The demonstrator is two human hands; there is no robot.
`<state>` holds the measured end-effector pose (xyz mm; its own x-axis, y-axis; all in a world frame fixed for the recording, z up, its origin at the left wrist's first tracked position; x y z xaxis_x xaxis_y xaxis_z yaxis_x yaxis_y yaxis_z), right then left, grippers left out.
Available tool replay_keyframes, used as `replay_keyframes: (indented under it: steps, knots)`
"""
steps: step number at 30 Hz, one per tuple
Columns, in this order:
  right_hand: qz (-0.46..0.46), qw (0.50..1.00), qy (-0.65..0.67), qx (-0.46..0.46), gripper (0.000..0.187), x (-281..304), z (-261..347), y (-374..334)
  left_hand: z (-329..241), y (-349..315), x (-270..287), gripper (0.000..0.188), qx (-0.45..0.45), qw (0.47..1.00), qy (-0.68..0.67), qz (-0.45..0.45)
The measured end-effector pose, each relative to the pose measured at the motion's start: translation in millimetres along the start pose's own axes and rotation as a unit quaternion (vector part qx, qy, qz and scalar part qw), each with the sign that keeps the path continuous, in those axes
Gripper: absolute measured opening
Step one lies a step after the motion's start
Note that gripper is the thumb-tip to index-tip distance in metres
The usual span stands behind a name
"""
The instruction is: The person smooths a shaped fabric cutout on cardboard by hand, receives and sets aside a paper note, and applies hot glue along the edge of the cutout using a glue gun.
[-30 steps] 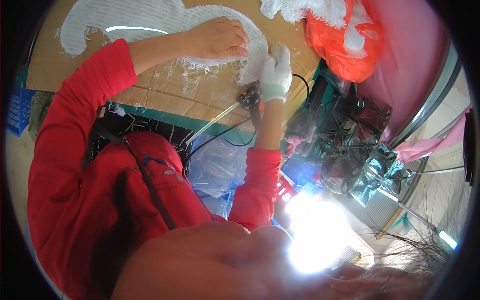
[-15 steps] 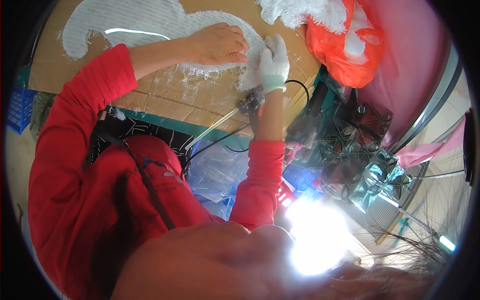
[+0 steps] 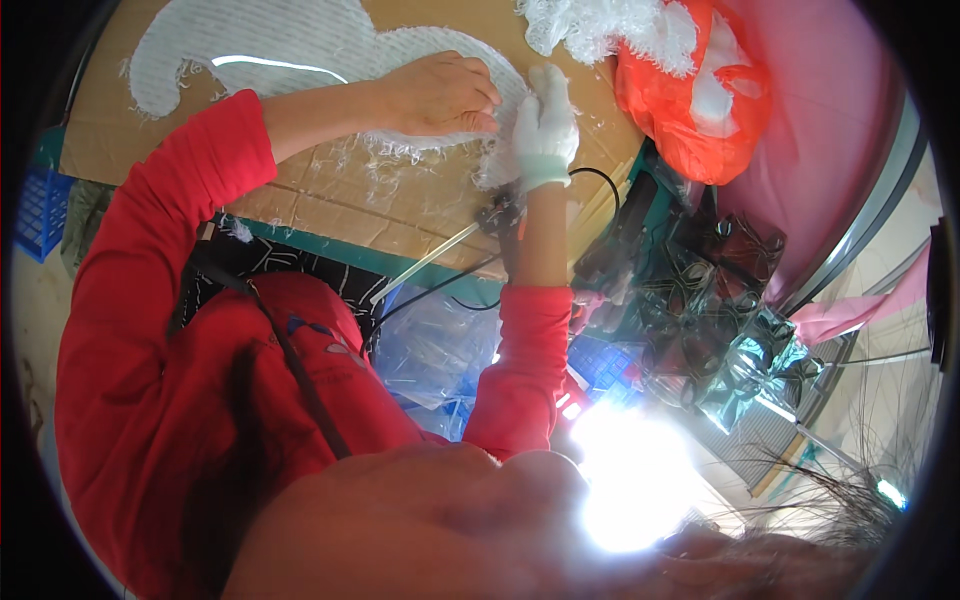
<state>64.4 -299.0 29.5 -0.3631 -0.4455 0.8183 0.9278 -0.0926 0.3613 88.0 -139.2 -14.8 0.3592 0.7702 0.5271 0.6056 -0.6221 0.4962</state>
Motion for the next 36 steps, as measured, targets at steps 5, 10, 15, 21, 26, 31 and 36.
replay_keyframes:
  steps: [5,10,15,21,26,31,36]
  knots:
    - [0.048,0.998,-0.018,0.034,0.036,-3,8,-5,-1,-1,1,0.038,-0.001,1.000,0.005,-0.001]
    - [0.017,0.998,-0.019,0.058,0.038,3,7,-15,-2,-2,5,0.038,0.010,1.000,0.011,0.006]
    - [-0.002,0.997,-0.035,0.066,0.036,-5,12,-5,-2,1,3,0.039,0.001,1.000,0.007,0.001]
    - [0.041,0.995,-0.005,0.096,0.034,3,22,-14,0,-1,4,0.039,0.012,1.000,0.016,0.023]
    - [-0.017,0.999,-0.029,0.018,0.032,5,4,-8,-2,0,0,0.038,-0.002,1.000,0.004,-0.002]
    - [0.071,0.993,-0.048,0.077,0.033,9,26,-23,2,-3,0,0.038,0.007,1.000,0.012,0.003]
    - [-0.018,0.997,-0.053,-0.049,0.028,24,4,-15,1,-1,0,0.039,0.002,1.000,0.021,0.007]
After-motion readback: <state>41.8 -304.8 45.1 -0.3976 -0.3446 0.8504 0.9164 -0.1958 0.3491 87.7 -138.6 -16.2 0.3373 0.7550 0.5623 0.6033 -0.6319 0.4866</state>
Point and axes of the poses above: each hand's wrist, its own y-axis towards the middle knuckle, its own x-axis out of the back of the hand, z = x × y, the point moved 3 cm from there along y, towards the middle knuckle, and after that the axes turned 11 degrees about -z, right-handed, at the moved point
